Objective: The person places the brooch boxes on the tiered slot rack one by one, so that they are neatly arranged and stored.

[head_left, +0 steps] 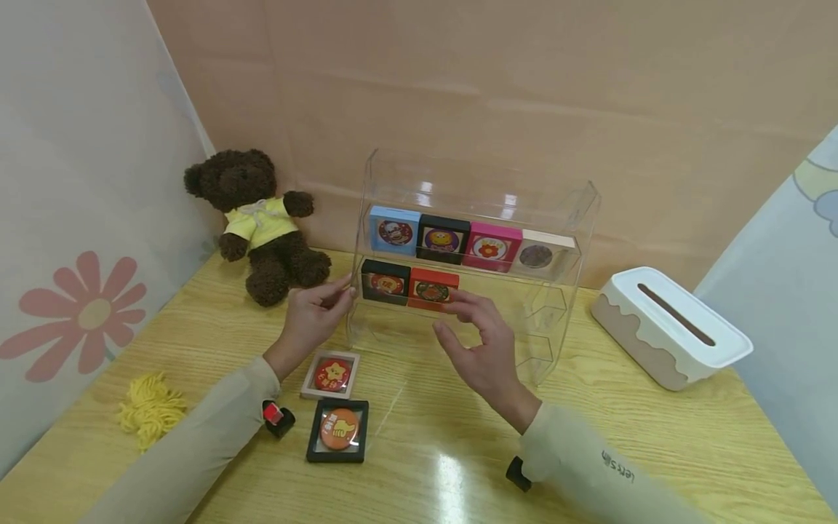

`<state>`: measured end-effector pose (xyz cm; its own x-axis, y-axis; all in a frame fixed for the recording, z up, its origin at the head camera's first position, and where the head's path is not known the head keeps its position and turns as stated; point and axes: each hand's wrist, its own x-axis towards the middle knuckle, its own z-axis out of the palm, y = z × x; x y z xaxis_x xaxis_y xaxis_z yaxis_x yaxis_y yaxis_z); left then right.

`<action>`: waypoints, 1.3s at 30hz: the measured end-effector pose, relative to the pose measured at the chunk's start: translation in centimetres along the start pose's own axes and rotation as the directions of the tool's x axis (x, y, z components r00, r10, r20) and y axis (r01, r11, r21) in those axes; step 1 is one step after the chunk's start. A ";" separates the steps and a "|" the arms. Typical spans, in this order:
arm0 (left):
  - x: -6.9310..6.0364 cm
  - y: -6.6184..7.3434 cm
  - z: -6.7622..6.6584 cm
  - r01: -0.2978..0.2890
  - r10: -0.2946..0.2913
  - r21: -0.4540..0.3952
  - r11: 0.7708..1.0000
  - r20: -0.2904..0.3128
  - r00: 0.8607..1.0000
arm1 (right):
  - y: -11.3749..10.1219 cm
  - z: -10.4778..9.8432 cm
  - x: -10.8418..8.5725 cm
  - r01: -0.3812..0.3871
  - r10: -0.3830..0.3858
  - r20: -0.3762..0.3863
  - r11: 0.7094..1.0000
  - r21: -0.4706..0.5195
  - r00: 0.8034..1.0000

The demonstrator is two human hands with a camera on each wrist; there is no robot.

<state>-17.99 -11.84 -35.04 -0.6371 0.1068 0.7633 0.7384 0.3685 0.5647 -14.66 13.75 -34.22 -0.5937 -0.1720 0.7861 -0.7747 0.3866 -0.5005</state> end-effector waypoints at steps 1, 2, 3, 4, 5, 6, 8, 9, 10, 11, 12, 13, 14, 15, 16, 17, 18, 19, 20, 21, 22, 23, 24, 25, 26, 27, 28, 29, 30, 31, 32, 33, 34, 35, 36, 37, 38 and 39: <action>0.0 0.0 0.0 -0.002 0.002 0.000 1.000 0.001 1.000 | -0.1 0.1 -0.4 0.008 -0.008 0.026 1.000 -0.001 1.000; 0.0 0.0 0.0 -0.005 0.005 -0.001 1.000 0.004 1.000 | -0.2 0.2 -0.8 0.015 -0.015 0.053 1.000 0.004 0.998; 0.0 0.0 0.0 -0.007 0.007 -0.002 1.000 0.006 1.000 | -0.4 0.3 -1.2 0.023 -0.024 0.082 1.000 0.010 0.996; 0.0 0.0 0.0 -0.007 0.007 -0.004 1.000 0.007 1.000 | -0.6 0.4 -1.6 0.028 -0.030 0.114 0.999 0.018 0.993; 0.0 0.0 0.0 -0.008 0.008 -0.007 1.000 0.007 1.000 | -0.9 0.5 -1.9 0.028 -0.032 0.149 0.999 0.029 0.988; 0.0 0.0 0.0 -0.009 0.009 -0.007 1.000 0.007 1.000 | -1.2 0.7 -2.2 0.032 -0.038 0.183 0.999 0.035 0.982; 0.0 0.0 0.0 -0.010 0.010 -0.008 1.000 0.006 1.000 | -1.8 0.9 -2.8 0.026 -0.040 0.252 0.998 0.058 0.967; 0.0 0.0 0.0 -0.011 0.011 -0.007 1.000 0.005 1.000 | -2.1 1.1 -3.1 0.019 -0.038 0.285 0.997 0.069 0.958; 0.0 0.0 0.0 -0.010 0.010 -0.008 1.000 0.003 1.000 | -2.5 1.2 -3.4 0.004 -0.029 0.316 0.997 0.080 0.948; 0.0 0.0 0.0 -0.010 0.010 -0.009 1.000 0.001 1.000 | -2.8 1.3 -3.6 -0.007 -0.026 0.344 0.996 0.093 0.939; 0.0 0.0 0.0 -0.009 0.009 -0.007 1.000 -0.002 1.000 | -3.1 1.4 -3.9 -0.021 -0.019 0.373 0.994 0.104 0.927; 0.0 0.0 0.0 -0.009 0.009 -0.008 1.000 -0.004 1.000 | -3.3 1.5 -4.2 -0.053 0.001 0.404 0.992 0.117 0.915; 0.0 0.0 0.0 -0.011 0.011 -0.009 1.000 -0.007 1.000 | -3.6 1.6 -4.5 -0.088 0.024 0.438 0.988 0.127 0.899; 0.0 0.1 0.0 -0.014 0.014 -0.010 1.000 -0.007 1.000 | -3.9 1.7 -4.7 -0.125 0.047 0.473 0.983 0.137 0.880; 0.0 0.1 0.0 -0.017 0.017 -0.012 1.000 -0.008 1.000 | -4.1 1.8 -4.9 -0.166 0.072 0.508 0.976 0.142 0.858; 0.0 0.1 0.0 -0.023 0.023 -0.011 1.000 -0.008 1.000 | -4.3 1.9 -5.1 -0.209 0.099 0.547 0.967 0.143 0.831; 0.0 0.1 -0.1 -0.028 0.028 -0.011 1.000 -0.006 1.000 | -4.4 2.0 -5.2 -0.260 0.133 0.587 0.956 0.138 0.799; 0.0 0.1 -0.1 -0.034 0.034 -0.012 0.999 -0.004 0.999 | -4.6 2.0 -5.3 -0.307 0.167 0.622 0.943 0.125 0.765; 0.0 0.1 -0.1 -0.037 0.037 -0.012 0.999 -0.005 0.999 | -4.6 2.2 -5.3 -0.343 0.194 0.652 0.933 0.108 0.733; 0.0 0.0 -0.1 -0.040 0.040 -0.010 0.999 -0.003 0.999 | -4.7 2.3 -5.3 -0.374 0.220 0.677 0.923 0.088 0.702; 0.0 -0.1 -0.1 -0.040 0.040 -0.008 0.999 -0.001 0.999 | -4.7 2.4 -5.3 -0.402 0.245 0.699 0.913 0.066 0.672; -0.2 -0.6 0.0 -0.039 0.039 -0.012 0.999 -0.001 0.999 | -4.7 2.6 -5.3 -0.428 0.268 0.715 0.903 0.047 0.645; -0.4 -1.2 0.0 -0.034 0.034 -0.016 0.999 -0.003 0.999 | -4.7 2.7 -5.3 -0.448 0.287 0.728 0.894 0.030 0.622; -0.5 -1.7 0.1 -0.033 0.033 -0.019 0.999 -0.007 0.999 | -4.6 2.9 -5.3 -0.463 0.304 0.737 0.886 0.014 0.604; -0.6 -2.1 0.1 -0.030 0.029 -0.016 0.999 -0.010 1.000 | -4.6 3.1 -5.3 -0.480 0.320 0.743 0.877 0.003 0.588; -0.7 -2.3 0.2 -0.027 0.027 -0.016 0.999 -0.012 1.000 | -4.5 3.2 -5.3 -0.497 0.332 0.749 0.868 -0.004 0.574; -0.7 -2.4 0.2 -0.025 0.025 -0.022 0.999 -0.013 1.000 | -4.5 3.4 -5.3 -0.509 0.338 0.754 0.861 -0.006 0.564; -0.7 -2.4 0.2 -0.025 0.024 -0.026 0.999 -0.015 1.000 | -4.4 3.6 -5.3 -0.515 0.342 0.757 0.857 -0.008 0.556; -0.6 -1.9 0.1 -0.024 0.024 -0.023 0.999 -0.013 1.000 | -4.3 3.7 -5.4 -0.514 0.340 0.760 0.858 -0.009 0.554; -0.5 -1.5 0.1 -0.022 0.022 -0.020 1.000 -0.010 1.000 | -4.2 3.9 -5.4 -0.511 0.338 0.762 0.860 -0.011 0.553; -0.4 -0.9 0.0 -0.017 0.017 -0.018 1.000 -0.007 1.000 | -4.2 4.0 -5.5 -0.504 0.335 0.765 0.864 -0.015 0.551; -0.3 -0.5 -0.1 -0.009 0.009 -0.023 1.000 -0.001 1.000 | -4.1 4.1 -5.6 -0.485 0.329 0.766 0.874 -0.025 0.552; -0.3 -0.4 -0.1 0.000 0.000 -0.025 1.000 0.004 1.000 | -4.1 4.3 -5.6 -0.465 0.325 0.768 0.884 -0.040 0.552; -0.2 -0.2 -0.1 0.011 -0.011 -0.023 1.000 0.008 1.000 | -4.1 4.4 -5.7 -0.438 0.319 0.769 0.897 -0.057 0.554; -0.2 -0.2 -0.1 0.022 -0.021 -0.024 0.999 0.012 1.000 | -4.0 4.5 -5.8 -0.405 0.308 0.770 0.911 -0.071 0.558; -0.2 -0.1 -0.1 0.031 -0.031 -0.022 0.999 0.014 0.999 | -4.1 4.5 -5.8 -0.369 0.298 0.773 0.925 -0.089 0.560; -0.2 -0.1 -0.1 0.039 -0.038 -0.022 0.999 0.015 0.999 | -4.1 4.6 -5.9 -0.330 0.283 0.775 0.938 -0.102 0.565; -0.2 -0.1 -0.2 0.041 -0.041 -0.021 0.999 0.015 0.999 | -4.1 4.7 -5.9 -0.295 0.271 0.775 0.948 -0.114 0.571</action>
<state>-17.90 -12.05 -35.20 -0.6699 0.1055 0.7349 0.7161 0.3531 0.6021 -8.96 8.90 -38.51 -0.7179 -0.6954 0.0320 -0.5344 0.5211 -0.6655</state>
